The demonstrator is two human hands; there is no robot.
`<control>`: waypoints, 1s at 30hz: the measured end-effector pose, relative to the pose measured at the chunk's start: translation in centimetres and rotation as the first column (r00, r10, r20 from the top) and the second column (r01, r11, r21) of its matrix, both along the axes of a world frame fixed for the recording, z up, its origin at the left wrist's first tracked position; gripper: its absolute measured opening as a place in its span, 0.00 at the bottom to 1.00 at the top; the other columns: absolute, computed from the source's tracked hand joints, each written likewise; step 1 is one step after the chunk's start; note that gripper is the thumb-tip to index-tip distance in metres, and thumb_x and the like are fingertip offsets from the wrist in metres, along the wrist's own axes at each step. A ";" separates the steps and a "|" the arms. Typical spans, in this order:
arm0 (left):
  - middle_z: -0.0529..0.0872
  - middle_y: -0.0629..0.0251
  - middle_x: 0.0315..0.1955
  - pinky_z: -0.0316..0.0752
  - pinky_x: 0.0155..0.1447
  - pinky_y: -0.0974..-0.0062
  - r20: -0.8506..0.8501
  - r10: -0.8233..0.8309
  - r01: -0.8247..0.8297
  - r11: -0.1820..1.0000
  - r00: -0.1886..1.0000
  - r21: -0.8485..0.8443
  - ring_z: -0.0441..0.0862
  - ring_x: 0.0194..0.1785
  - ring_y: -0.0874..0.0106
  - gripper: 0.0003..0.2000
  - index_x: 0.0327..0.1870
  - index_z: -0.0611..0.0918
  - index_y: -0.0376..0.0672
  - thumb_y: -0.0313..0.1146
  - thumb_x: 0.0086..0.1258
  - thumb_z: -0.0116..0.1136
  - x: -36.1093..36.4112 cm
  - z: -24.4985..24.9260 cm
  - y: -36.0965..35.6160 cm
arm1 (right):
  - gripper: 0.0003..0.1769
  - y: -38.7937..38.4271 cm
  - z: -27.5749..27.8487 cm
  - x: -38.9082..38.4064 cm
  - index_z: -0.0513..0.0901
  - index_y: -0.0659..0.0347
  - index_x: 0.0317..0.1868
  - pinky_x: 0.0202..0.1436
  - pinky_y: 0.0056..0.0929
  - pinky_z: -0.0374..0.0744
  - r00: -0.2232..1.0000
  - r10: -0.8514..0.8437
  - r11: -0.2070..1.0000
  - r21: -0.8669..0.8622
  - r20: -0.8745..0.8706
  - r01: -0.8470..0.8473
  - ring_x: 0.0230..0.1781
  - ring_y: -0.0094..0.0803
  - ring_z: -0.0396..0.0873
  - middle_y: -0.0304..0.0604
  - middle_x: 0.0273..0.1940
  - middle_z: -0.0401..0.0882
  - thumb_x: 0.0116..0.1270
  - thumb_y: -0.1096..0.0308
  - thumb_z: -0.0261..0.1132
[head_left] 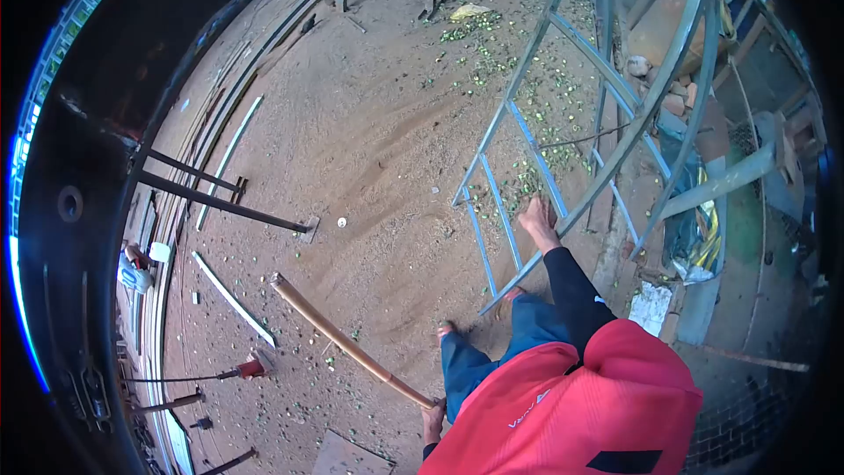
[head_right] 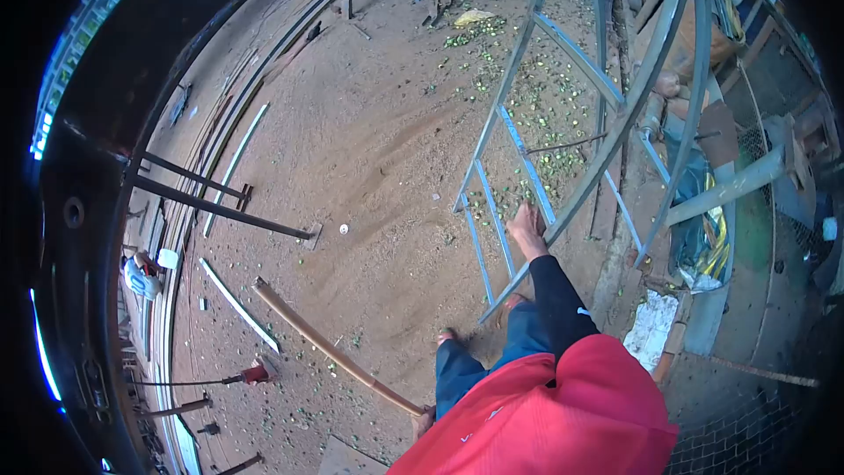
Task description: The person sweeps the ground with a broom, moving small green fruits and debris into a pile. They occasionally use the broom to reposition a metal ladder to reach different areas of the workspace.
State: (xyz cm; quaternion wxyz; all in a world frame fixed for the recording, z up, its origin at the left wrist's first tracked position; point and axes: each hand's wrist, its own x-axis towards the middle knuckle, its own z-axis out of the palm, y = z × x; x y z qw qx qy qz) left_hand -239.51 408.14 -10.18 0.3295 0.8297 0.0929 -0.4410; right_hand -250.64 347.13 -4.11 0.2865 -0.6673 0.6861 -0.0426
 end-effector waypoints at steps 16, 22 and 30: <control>0.77 0.69 0.18 0.71 0.32 0.70 0.050 -0.276 0.279 0.958 0.960 -0.067 0.73 0.23 0.72 0.13 0.22 0.76 0.43 0.32 0.58 0.72 31.9 -0.1 14.9 | 0.09 24.0 -5.2 -13.4 0.92 0.52 0.39 0.34 0.47 0.79 0.274 0.671 0.655 0.377 -0.689 -0.655 0.37 0.35 0.88 0.37 0.36 0.90 0.63 0.65 0.64; 0.81 0.66 0.19 0.72 0.28 0.67 0.065 -0.648 0.640 0.760 0.759 0.112 0.77 0.23 0.74 0.14 0.22 0.80 0.41 0.36 0.54 0.77 33.3 -2.5 11.2 | 0.14 35.6 -11.9 -22.0 0.91 0.53 0.46 0.40 0.53 0.79 0.367 0.591 0.803 0.481 -0.718 -0.353 0.43 0.43 0.88 0.42 0.45 0.89 0.68 0.61 0.60; 0.88 0.48 0.29 0.78 0.38 0.59 0.327 -0.821 0.815 0.544 0.468 0.199 0.88 0.33 0.61 0.16 0.39 0.87 0.37 0.40 0.57 0.75 27.6 -1.5 3.5 | 0.12 48.4 -9.0 -28.9 0.91 0.52 0.42 0.44 0.48 0.85 0.585 0.632 0.756 0.570 -0.508 -0.322 0.46 0.44 0.89 0.45 0.43 0.90 0.60 0.61 0.66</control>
